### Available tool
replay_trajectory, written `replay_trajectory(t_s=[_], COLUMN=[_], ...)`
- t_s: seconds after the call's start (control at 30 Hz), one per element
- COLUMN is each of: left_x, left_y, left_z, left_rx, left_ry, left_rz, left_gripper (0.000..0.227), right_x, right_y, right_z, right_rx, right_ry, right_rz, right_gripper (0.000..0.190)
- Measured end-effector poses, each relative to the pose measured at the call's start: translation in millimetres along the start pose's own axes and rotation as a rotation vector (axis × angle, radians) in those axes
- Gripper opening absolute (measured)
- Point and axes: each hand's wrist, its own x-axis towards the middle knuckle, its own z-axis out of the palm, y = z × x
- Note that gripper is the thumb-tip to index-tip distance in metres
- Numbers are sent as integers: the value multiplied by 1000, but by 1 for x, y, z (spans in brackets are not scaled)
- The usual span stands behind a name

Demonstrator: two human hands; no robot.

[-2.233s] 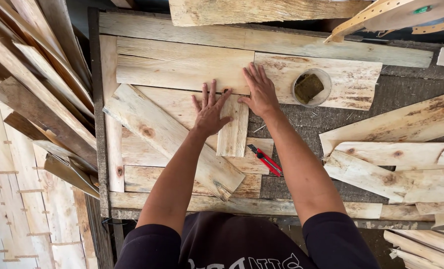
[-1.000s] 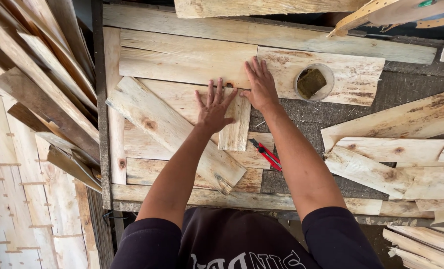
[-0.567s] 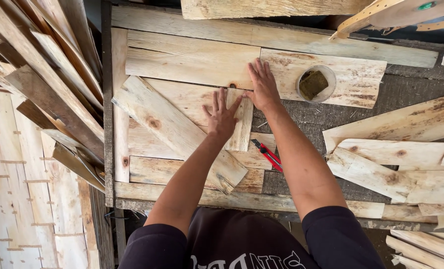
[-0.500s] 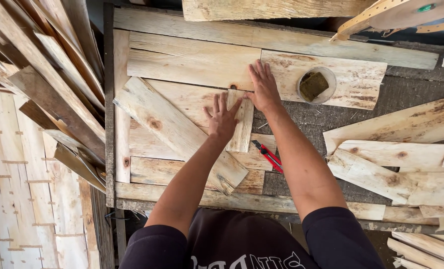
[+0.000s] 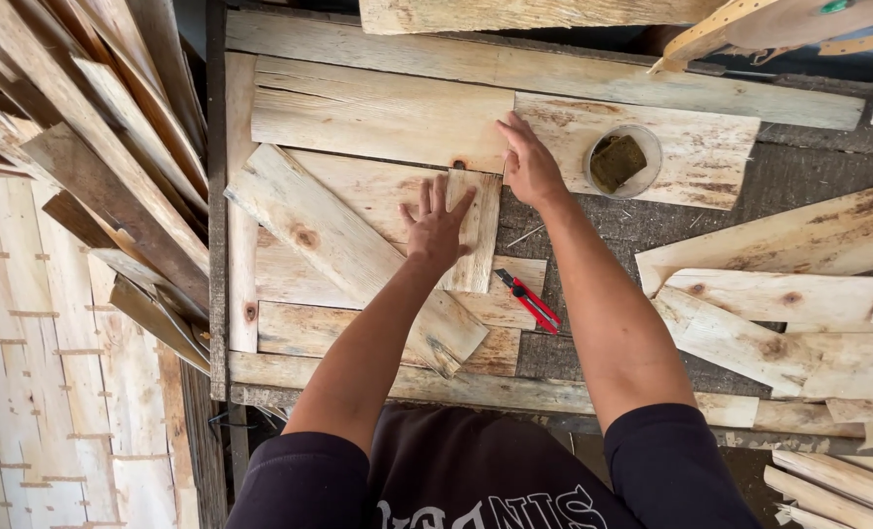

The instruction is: Cutting and scoring pieces of wood bark using a utility knife on a workbench.

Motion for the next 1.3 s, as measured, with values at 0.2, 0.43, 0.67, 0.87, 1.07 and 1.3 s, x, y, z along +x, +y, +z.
replay_trajectory(t_s=[0.2,0.43,0.67,0.87,1.07,1.3], left_x=[-1,1,3,1,5,2], left_y=[1,0,0,1,-1,0], left_z=[1,2,7,8,10,8], left_rx=[-6,1,7,0,-22,-23], left_ry=[22,43,59,49,59,58], left_rz=[-3,-2,-13,-18,-20,-21], left_gripper=[117,119,119,119,120,120], right_x=[-51,-165,-219,-230,-228,-183], right_y=[-5,-1,-26,-13,0,-8], right_z=[-5,14,18,46,57,64], right_rx=[52,46,-42,-188,-213,111], right_ry=[269,218,11,-62,-40,-91], right_rz=[-93,214,323,295,253,589], right_gripper=[45,38,42,39,31,34])
